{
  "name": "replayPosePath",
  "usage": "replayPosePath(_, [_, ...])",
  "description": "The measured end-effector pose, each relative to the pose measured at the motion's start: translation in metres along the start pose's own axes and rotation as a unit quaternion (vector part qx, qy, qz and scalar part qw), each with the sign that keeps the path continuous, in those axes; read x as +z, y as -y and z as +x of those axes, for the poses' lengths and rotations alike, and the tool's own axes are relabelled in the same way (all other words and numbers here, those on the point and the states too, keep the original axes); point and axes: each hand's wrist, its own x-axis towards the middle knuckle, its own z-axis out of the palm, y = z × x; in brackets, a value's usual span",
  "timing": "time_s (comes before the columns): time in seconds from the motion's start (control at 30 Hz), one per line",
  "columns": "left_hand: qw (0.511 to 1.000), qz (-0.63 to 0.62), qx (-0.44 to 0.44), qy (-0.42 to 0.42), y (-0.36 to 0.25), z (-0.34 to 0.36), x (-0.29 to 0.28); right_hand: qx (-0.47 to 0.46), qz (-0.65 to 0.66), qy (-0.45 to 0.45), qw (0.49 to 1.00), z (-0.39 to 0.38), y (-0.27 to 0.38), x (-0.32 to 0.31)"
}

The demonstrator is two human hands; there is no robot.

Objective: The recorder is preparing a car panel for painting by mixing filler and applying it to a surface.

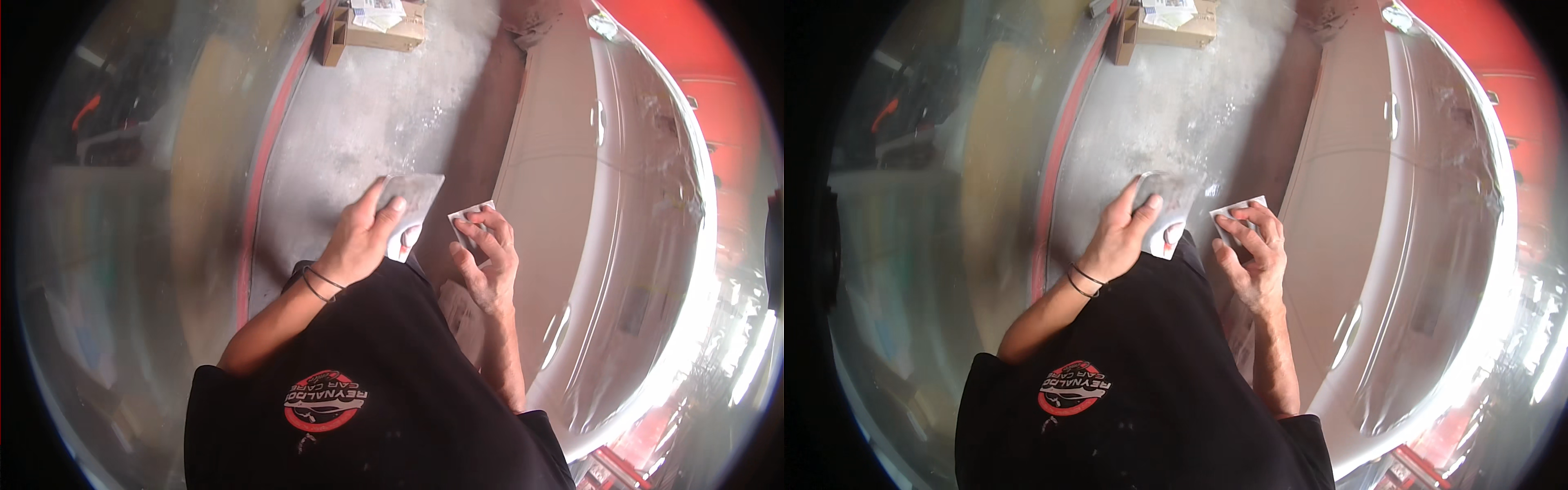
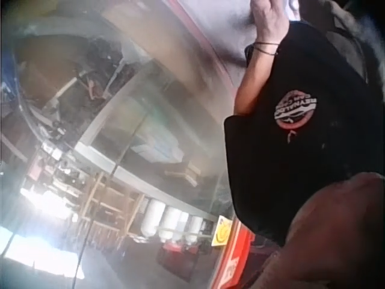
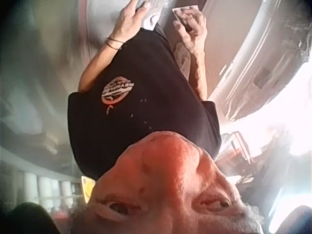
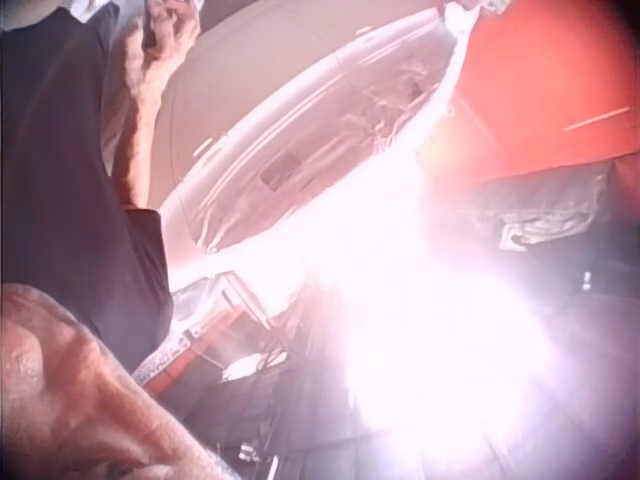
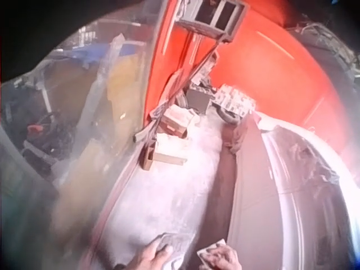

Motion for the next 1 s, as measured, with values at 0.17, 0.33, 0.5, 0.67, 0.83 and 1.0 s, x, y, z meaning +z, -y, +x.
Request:
replayPosePath(0.17, [0.988, 0.143, 0.054, 0.009, -0.037, 0.147, 0.072, -0.119, -0.009, 0.071, 0.99, 0.159, -0.042, -0.035])
replayPosePath(0.33, [0.98, 0.134, 0.118, -0.089, -0.05, 0.297, 0.12, -0.132, -0.004, 0.115, 0.984, 0.271, -0.097, -0.081])
replayPosePath(0.5, [0.97, 0.058, 0.13, -0.198, -0.057, 0.446, 0.143, -0.146, 0.007, 0.117, 0.982, 0.384, -0.172, -0.103])
replayPosePath(0.67, [0.977, -0.149, -0.011, -0.152, -0.01, 0.595, 0.171, -0.164, 0.213, 0.063, 0.961, 0.525, -0.236, -0.112])
replayPosePath(0.83, [0.863, -0.445, -0.229, -0.073, 0.018, 0.715, 0.203, -0.075, 0.262, 0.095, 0.957, 0.639, -0.311, -0.122])
replayPosePath(1.0, [0.865, -0.414, -0.276, -0.069, 0.022, 0.785, 0.217, -0.031, 0.03, 0.169, 0.985, 0.712, -0.396, -0.176])
